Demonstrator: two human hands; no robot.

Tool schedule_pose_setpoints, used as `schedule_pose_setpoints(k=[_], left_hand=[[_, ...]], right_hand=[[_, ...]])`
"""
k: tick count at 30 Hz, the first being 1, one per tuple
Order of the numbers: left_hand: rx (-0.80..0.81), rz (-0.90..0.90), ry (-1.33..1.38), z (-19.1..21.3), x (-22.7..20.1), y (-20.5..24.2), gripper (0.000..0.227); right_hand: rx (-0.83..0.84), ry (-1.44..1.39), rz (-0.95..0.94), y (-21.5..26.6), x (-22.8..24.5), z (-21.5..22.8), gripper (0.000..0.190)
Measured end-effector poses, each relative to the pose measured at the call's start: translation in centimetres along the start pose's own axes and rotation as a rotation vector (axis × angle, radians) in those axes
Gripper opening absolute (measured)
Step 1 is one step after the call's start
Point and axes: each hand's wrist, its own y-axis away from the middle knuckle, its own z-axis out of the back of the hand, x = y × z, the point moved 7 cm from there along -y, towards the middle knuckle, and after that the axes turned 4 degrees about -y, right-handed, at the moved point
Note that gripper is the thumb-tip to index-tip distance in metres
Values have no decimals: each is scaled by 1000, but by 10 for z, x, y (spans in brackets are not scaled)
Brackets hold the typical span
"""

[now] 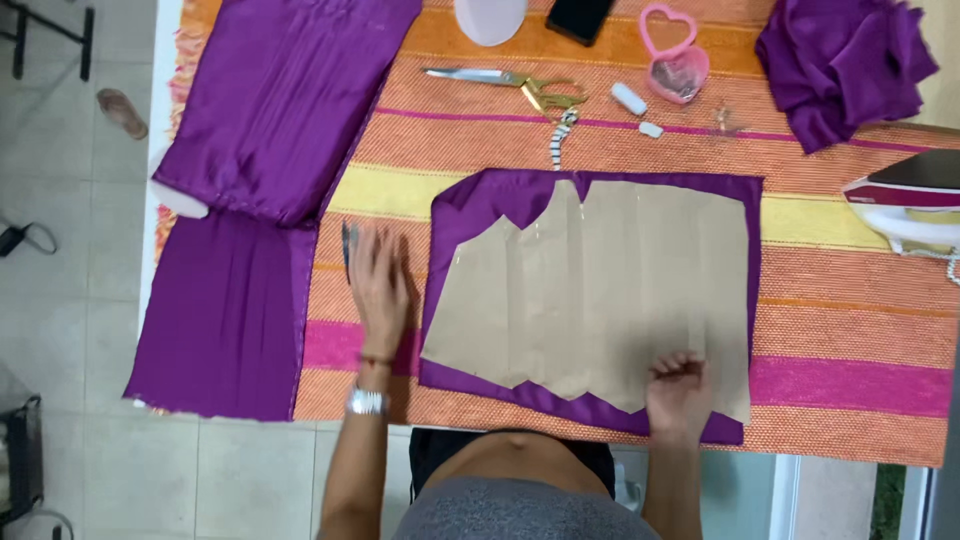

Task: The person pins purple fabric to a paper pattern on a table using several pins. They align the edges of the fabric with the pattern and smooth the material by hand.

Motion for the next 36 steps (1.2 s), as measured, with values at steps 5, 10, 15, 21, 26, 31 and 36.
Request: schedule_pose_setpoints(k=[5, 10, 15, 21, 26, 31, 36], left_hand=[[-224, -104, -294, 20, 54, -87, 53], [-231, 41, -396, 29, 92, -111, 55], [-177, 91, -377, 25, 115, -94, 42], [-202, 109, -321, 32, 126, -86, 28], [-217, 181, -284, 40, 126, -76, 16], [-247, 213, -217, 45, 116, -75, 20], [-193, 292, -185, 41, 124, -77, 38]], right_hand=[[74, 113, 18, 7, -23, -17, 29], [398, 679, 330, 33, -36, -126, 35], [622, 1004, 398, 57, -88, -224, 34], [1158, 1359, 784, 49, -187, -357, 25], [1406, 1559, 1357, -5, -272, -474, 14], [1513, 1538, 1400, 0, -315, -539, 33], [1663, 1614, 1469, -8, -353, -543, 22]])
